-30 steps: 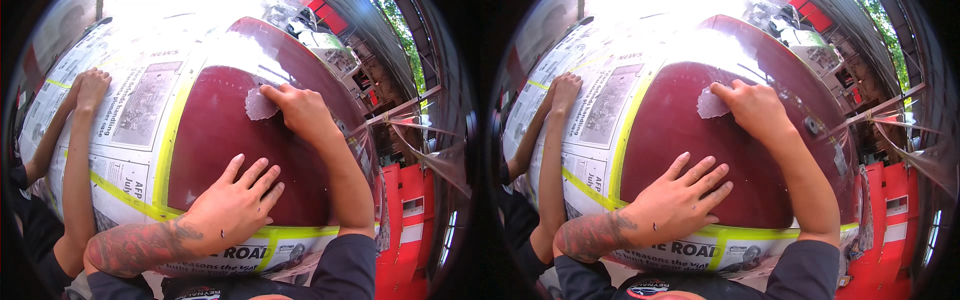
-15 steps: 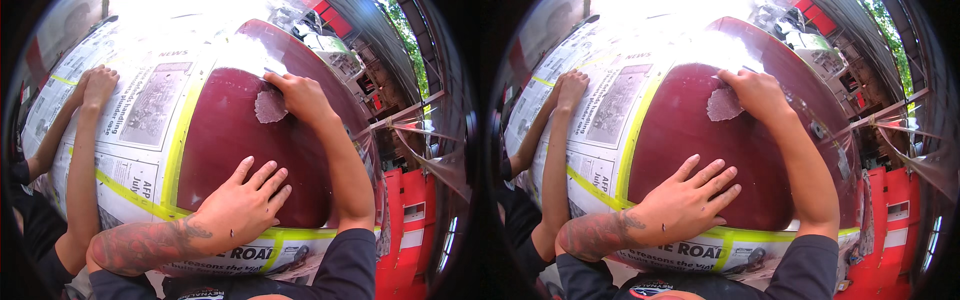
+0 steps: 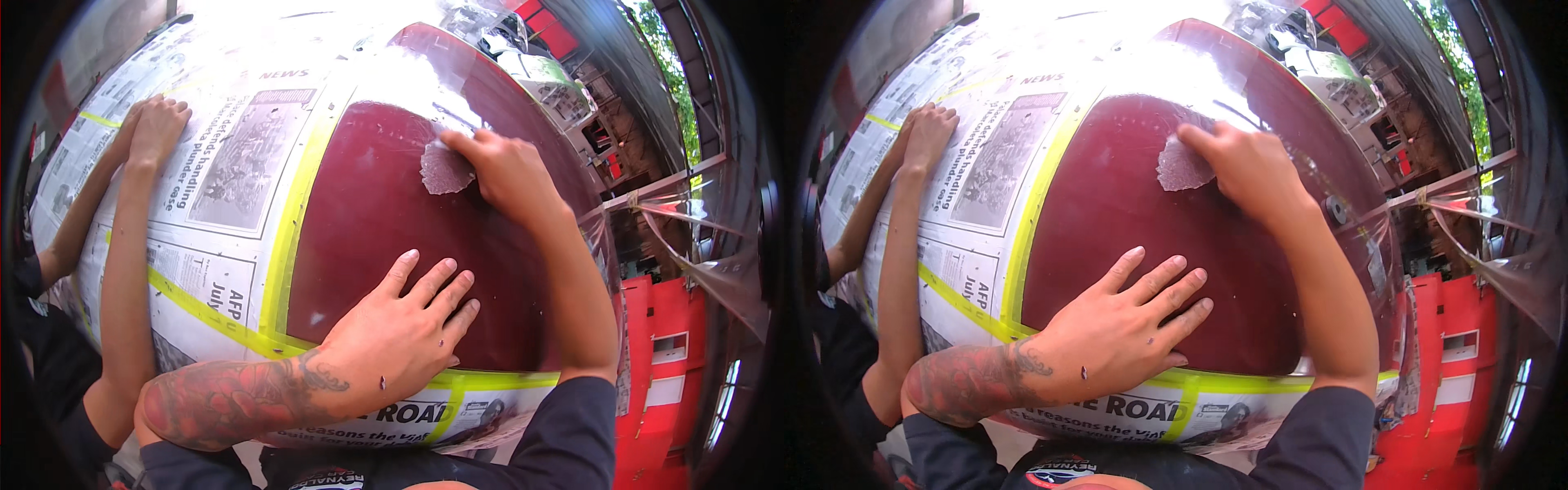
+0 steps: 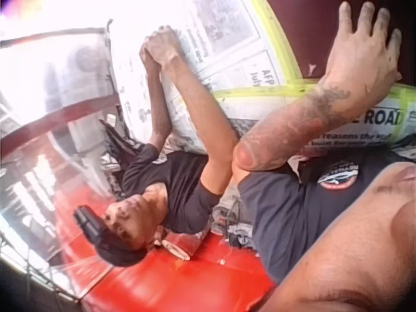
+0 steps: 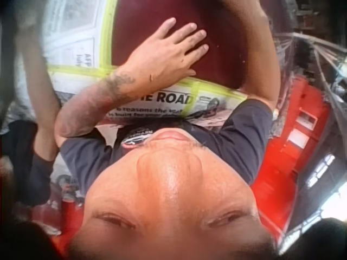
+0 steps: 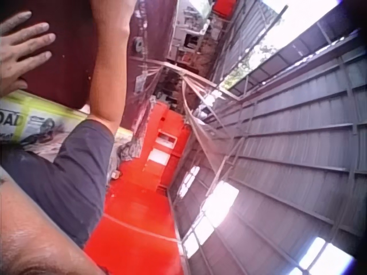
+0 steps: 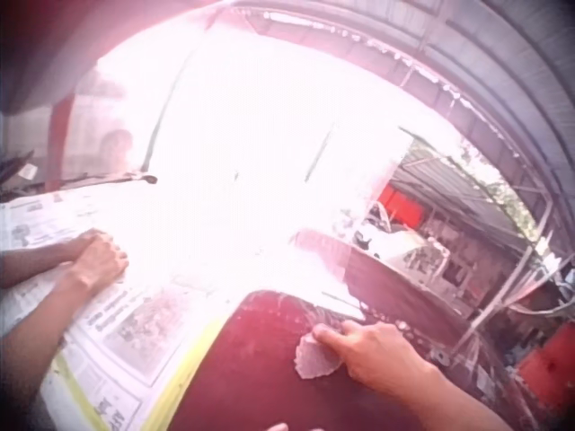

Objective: The person scrapes peeling paint from a car body panel using a scraper and sandpaper, touching the surface by hand.

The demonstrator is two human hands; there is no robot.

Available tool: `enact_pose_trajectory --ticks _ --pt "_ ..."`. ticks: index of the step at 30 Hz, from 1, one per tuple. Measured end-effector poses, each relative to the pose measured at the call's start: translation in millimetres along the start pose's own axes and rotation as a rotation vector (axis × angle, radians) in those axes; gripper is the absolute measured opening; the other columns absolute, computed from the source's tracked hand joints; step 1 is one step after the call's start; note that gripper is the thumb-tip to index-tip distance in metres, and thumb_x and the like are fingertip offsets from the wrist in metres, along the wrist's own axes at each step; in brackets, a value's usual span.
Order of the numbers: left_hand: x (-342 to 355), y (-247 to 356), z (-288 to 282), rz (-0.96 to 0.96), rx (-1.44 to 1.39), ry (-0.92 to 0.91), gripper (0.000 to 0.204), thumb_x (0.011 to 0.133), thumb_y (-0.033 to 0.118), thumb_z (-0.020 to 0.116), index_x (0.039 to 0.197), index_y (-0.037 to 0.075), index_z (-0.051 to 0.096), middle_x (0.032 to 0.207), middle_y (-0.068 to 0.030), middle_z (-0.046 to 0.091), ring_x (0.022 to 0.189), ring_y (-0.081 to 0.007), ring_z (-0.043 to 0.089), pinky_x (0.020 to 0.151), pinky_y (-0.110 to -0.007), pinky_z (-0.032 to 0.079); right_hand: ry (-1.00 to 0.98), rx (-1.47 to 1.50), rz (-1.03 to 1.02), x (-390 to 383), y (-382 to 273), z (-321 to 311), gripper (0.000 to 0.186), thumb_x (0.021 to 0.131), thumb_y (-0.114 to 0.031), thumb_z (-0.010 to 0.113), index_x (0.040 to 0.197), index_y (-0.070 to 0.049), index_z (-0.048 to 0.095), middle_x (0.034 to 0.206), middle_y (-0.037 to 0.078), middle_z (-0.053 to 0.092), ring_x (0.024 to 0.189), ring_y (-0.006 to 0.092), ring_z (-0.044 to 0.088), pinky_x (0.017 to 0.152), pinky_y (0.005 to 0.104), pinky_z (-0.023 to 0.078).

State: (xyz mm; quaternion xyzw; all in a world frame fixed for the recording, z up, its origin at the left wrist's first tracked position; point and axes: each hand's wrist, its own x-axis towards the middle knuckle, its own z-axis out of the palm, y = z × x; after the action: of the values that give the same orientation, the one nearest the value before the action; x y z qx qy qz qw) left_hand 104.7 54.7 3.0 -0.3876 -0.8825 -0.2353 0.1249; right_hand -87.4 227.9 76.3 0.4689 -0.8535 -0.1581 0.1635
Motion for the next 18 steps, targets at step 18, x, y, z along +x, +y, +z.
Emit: enact_pose_trajectory --ticks 18 --pt "0 5 -3 -0.017 0.065 -0.026 0.057 0.100 0.041 0.060 0.144 0.005 0.057 0.154 -0.0184 0.050 0.146 -0.0348 0.045 0.119 -0.059 0.032 -0.078 -0.006 0.024 -14 -21 -15 0.040 0.088 -0.002 0.060 0.125 -0.019 0.063 0.088 0.014 0.068 0.078 0.0334 0.074 0.064 0.0461 0.058"
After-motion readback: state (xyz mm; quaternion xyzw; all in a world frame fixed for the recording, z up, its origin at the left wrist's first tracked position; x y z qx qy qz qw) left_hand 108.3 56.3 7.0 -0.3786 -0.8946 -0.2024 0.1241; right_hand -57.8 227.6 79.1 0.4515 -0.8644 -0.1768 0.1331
